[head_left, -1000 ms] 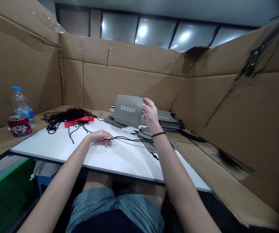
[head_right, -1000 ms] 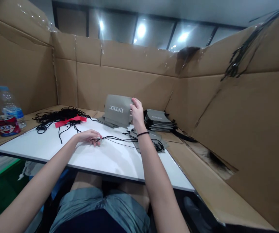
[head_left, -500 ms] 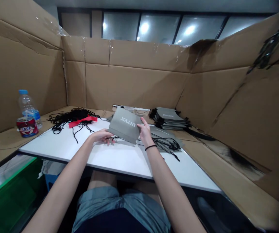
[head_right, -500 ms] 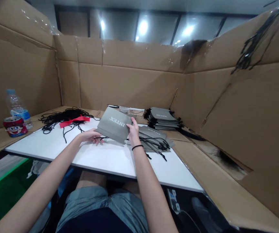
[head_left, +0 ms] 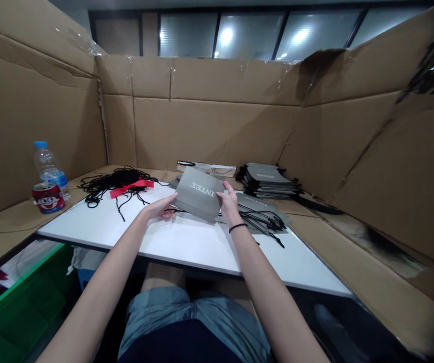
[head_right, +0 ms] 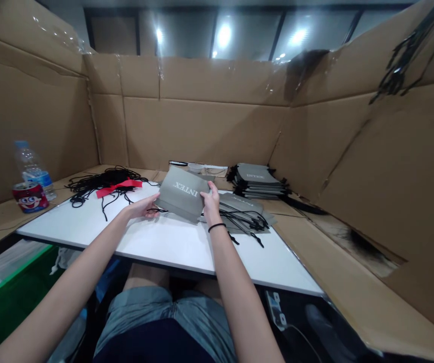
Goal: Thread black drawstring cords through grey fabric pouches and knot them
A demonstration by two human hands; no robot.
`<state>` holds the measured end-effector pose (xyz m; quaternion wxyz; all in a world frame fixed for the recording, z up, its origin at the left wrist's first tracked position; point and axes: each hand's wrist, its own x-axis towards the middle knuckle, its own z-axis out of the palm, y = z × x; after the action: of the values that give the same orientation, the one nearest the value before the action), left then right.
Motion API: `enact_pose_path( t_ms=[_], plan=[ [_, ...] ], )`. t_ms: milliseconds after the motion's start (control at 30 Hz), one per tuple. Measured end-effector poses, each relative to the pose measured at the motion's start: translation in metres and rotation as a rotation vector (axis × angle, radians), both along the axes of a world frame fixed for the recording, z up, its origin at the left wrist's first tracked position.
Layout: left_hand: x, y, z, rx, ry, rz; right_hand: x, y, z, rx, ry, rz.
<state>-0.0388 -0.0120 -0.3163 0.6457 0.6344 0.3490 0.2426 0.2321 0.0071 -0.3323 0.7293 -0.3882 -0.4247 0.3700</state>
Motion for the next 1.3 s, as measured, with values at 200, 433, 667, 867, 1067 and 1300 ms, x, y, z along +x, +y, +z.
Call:
enact_pose_path(
  t_ms=[200, 433, 667, 867, 1067, 1300],
  plan=[
    [-0.003, -0.001, 0.0, 0.106, -0.044, 0.051, -0.008, -0.009, 0.009, -0.082, -0.041, 0.063],
    [-0.002, 0.002, 0.004, -0.058, -0.297, 0.346, -0.021, -0.016, 0.012, -0.155, -0.151, 0.188],
    [-0.007, 0.01, 0.002, -0.029, -0.396, 0.577, -0.049, -0.039, 0.001, -0.03, -0.882, 0.21],
    [-0.007, 0.007, 0.01, 0.006, -0.58, 0.677, -0.049, -0.046, 0.0, -0.039, -1.121, 0.137],
    [-0.009, 0.008, 0.01, 0.03, -0.616, 0.834, -0.044, -0.039, -0.004, -0.11, -1.423, 0.121],
    [-0.011, 0.017, -0.004, 0.109, -0.138, 1.002, -0.049, -0.044, -0.003, -0.02, -1.592, 0.085]
  ],
)
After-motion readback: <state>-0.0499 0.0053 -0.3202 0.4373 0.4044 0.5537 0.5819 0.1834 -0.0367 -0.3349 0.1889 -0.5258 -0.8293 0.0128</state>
